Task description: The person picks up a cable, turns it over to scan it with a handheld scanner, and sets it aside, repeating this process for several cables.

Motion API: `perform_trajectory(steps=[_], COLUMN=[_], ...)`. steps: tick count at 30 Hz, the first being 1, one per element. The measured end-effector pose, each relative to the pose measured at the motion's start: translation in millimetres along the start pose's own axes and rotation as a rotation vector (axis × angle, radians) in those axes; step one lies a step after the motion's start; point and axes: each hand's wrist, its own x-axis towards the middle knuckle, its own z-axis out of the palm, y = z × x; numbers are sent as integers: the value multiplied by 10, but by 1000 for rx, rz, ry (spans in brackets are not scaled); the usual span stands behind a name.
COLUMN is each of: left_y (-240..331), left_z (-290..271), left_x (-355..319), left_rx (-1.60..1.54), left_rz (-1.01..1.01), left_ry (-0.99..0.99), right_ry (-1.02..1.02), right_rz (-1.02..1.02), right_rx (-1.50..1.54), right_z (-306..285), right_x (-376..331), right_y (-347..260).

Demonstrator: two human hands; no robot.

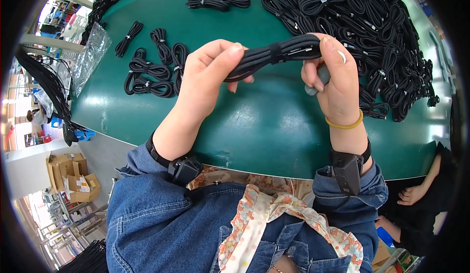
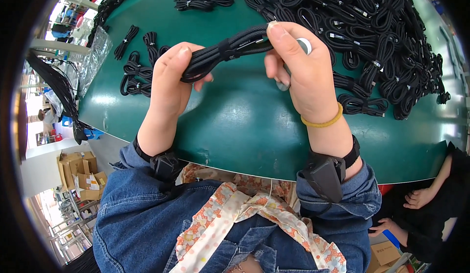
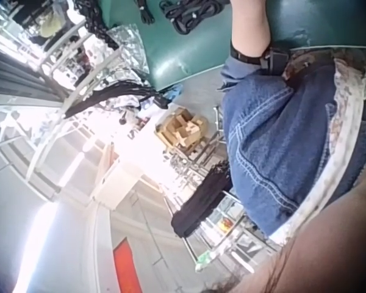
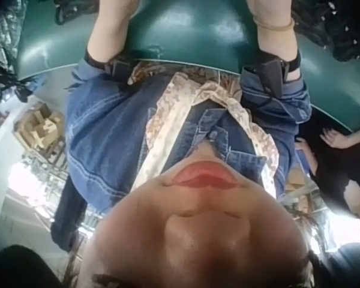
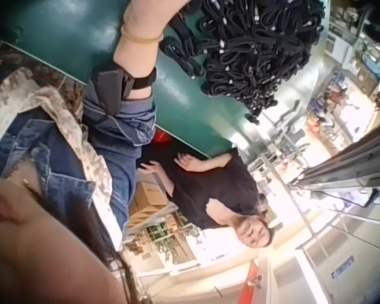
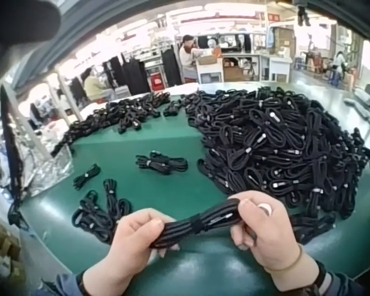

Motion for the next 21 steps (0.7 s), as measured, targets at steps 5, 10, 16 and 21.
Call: perform_trajectory(steps=[5,10,16,21], left_y=[21,42,6,2], left_z=[-32,-113,-364,-577], left_x=[15,22,184,87], left_rx=[-113,-139,1036,1926], left_rz=[-145,-206,209,4], left_ry=[-121,-183,205,460], right_ry=[8,14,-185,-96], right_rz=[54,79,303,324], right_rx=[-71,-6,-267,-255], right_z=[-18,32,33,-21], right_x=[-27,-22,-20,-12], right_y=[0,-9,-140,-137])
